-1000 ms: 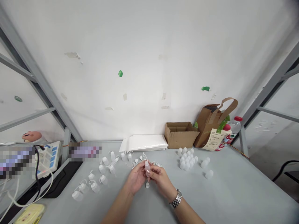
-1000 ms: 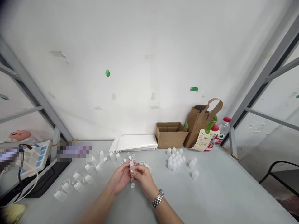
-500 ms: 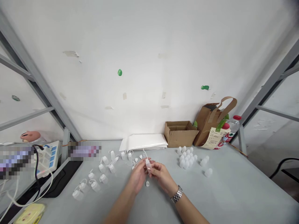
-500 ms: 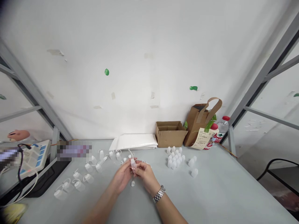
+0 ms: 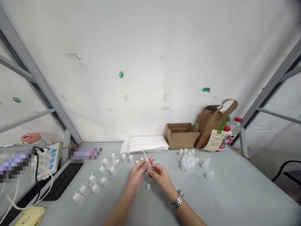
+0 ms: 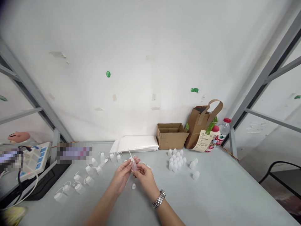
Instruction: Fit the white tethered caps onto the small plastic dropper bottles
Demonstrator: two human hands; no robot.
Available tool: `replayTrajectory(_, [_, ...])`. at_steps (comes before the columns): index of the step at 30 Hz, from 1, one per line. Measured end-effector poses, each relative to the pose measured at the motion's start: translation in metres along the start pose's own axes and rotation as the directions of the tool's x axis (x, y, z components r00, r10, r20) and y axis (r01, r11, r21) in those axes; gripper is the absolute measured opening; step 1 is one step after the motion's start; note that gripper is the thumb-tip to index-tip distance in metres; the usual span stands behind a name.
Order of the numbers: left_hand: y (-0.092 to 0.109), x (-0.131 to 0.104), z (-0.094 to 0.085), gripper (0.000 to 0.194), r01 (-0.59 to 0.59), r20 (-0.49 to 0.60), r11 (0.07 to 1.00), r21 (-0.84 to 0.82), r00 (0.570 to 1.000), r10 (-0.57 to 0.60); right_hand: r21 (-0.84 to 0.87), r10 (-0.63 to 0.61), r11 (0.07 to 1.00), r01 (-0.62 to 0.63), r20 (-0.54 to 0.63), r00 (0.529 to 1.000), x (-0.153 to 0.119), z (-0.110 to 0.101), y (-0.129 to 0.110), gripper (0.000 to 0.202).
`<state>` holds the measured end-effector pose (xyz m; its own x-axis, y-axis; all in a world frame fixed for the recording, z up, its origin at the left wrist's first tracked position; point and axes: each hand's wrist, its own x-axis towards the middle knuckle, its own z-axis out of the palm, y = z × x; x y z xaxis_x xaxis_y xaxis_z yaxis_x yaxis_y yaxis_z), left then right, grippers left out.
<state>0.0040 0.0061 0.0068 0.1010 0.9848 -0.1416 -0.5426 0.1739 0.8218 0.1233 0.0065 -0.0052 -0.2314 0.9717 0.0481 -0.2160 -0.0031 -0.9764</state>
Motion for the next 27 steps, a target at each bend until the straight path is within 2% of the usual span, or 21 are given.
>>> replayTrajectory(6, [0.004, -0.003, 0.000, 0.034, 0.003, 0.117, 0.997, -0.072, 0.993, 0.005, -0.145, -0.103, 0.986, 0.086, -0.108, 0.989, -0.003, 0.000, 0.002, 0.025])
replayTrajectory(10, [0.003, -0.004, 0.003, 0.030, 0.012, 0.086, 0.997, -0.079, 0.996, -0.006, -0.368, -0.236, 0.917, 0.154, -0.188, 0.953, -0.009, 0.002, 0.007, 0.020])
replayTrajectory(16, [-0.001, -0.002, 0.005, 0.027, 0.005, 0.070, 0.995, -0.097, 0.998, 0.002, -0.530, -0.369, 0.818, 0.224, -0.185, 0.911, -0.013, 0.005, 0.010, 0.017])
replayTrajectory(19, [-0.002, -0.002, 0.006, 0.027, 0.008, 0.083, 0.995, -0.097, 0.997, 0.000, -0.547, -0.365, 0.810, 0.210, -0.191, 0.911, -0.014, 0.005, 0.012, 0.016])
replayTrajectory(22, [-0.001, -0.003, 0.006, 0.028, 0.008, 0.066, 0.999, -0.044, 0.998, -0.005, -0.505, -0.319, 0.843, 0.183, -0.196, 0.927, -0.013, 0.005, 0.013, 0.018])
replayTrajectory(25, [0.003, -0.003, 0.005, 0.029, 0.002, 0.037, 0.997, 0.076, 0.999, -0.005, -0.453, -0.261, 0.880, 0.143, -0.209, 0.943, -0.011, 0.005, 0.012, 0.020])
replayTrajectory(27, [0.008, -0.001, 0.002, 0.029, -0.028, -0.012, 0.977, 0.213, 0.999, 0.031, -0.417, -0.225, 0.902, 0.110, -0.237, 0.945, -0.009, 0.003, 0.009, 0.023])
